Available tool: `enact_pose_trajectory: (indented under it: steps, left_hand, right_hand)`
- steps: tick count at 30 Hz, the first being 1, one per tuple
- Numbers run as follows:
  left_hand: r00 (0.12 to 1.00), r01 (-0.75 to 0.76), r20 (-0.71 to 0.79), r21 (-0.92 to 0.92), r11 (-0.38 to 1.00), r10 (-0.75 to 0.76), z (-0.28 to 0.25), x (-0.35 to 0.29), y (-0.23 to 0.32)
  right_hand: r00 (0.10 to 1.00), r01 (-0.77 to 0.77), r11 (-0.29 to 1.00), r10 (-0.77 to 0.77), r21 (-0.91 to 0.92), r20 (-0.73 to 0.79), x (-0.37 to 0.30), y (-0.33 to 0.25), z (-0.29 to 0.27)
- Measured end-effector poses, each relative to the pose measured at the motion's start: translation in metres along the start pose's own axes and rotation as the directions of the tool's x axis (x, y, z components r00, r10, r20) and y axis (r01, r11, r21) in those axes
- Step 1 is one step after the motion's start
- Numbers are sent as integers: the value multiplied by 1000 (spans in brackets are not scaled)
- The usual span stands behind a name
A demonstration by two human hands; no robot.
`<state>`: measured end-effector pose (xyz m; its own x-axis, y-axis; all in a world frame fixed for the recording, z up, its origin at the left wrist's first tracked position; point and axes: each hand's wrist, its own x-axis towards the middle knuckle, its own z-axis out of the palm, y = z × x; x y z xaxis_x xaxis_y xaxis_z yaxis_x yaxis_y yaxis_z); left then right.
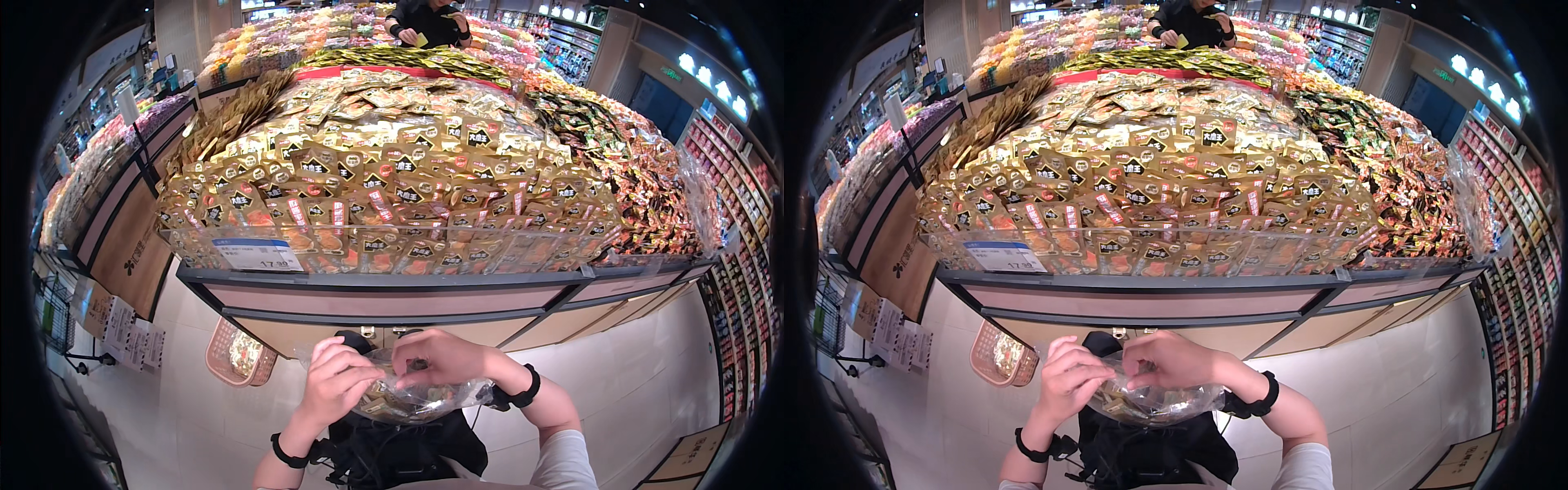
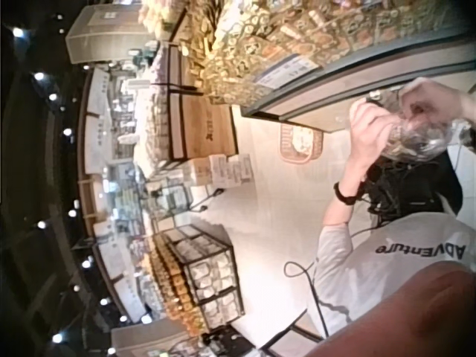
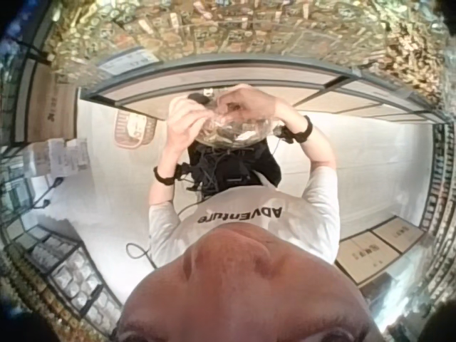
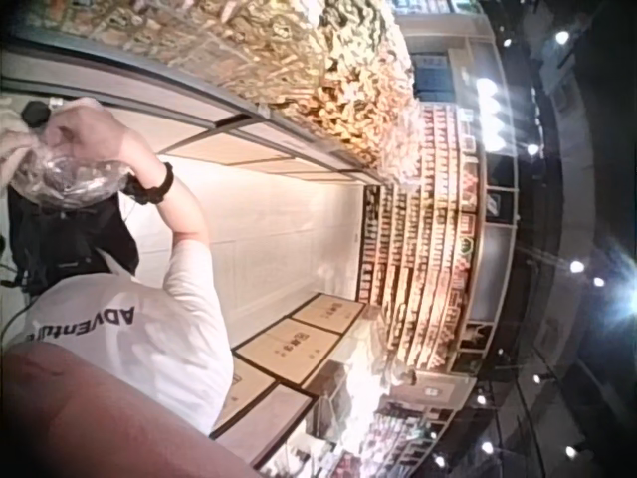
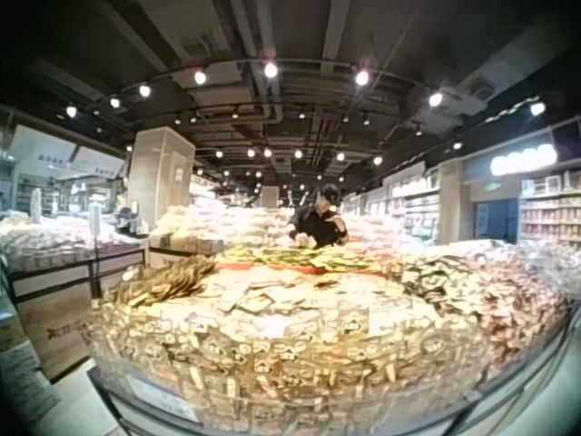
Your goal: The person takes snack packets out of a large plastic bag and places them onto a display shelf, arranging them alongside other similar packets.
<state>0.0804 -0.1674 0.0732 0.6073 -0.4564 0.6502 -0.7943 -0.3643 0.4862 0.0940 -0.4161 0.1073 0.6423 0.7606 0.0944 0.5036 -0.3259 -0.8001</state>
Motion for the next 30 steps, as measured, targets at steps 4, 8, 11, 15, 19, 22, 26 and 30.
enact_pose_trajectory:
  steps: [4,8,11,15,19,22,26,30]
  left_hand:
    - [1000,22,-9,-74,997,-22,-2,5,-5]
    - [999,31,41,-84,996,-28,-9,3,-5]
    - [998,6,59,-122,992,1,-4,1,-10]
    - [999,-14,27,-156,988,18,4,3,-9]
    - [999,32,15,-146,989,-31,4,-5,-13]
    - [997,47,-53,-126,991,-54,9,-5,-10]
    - [950,25,-310,-7,1000,-26,19,-7,17]
    - [967,135,-189,-190,973,-171,25,-15,35]
  right_hand:
    - [1000,-9,992,11,122,-18,5,0,-2]
    - [992,-8,981,-16,194,123,18,15,2]
    - [987,53,990,-72,132,144,13,24,2]
    - [997,-32,992,22,125,80,7,-2,-6]
    - [993,104,992,-100,67,-58,5,-2,0]
    - [995,84,996,-83,24,-50,6,-8,2]
    - [988,79,995,-87,-62,-130,2,-6,4]
    - [968,21,997,-39,-77,-249,-2,-7,6]
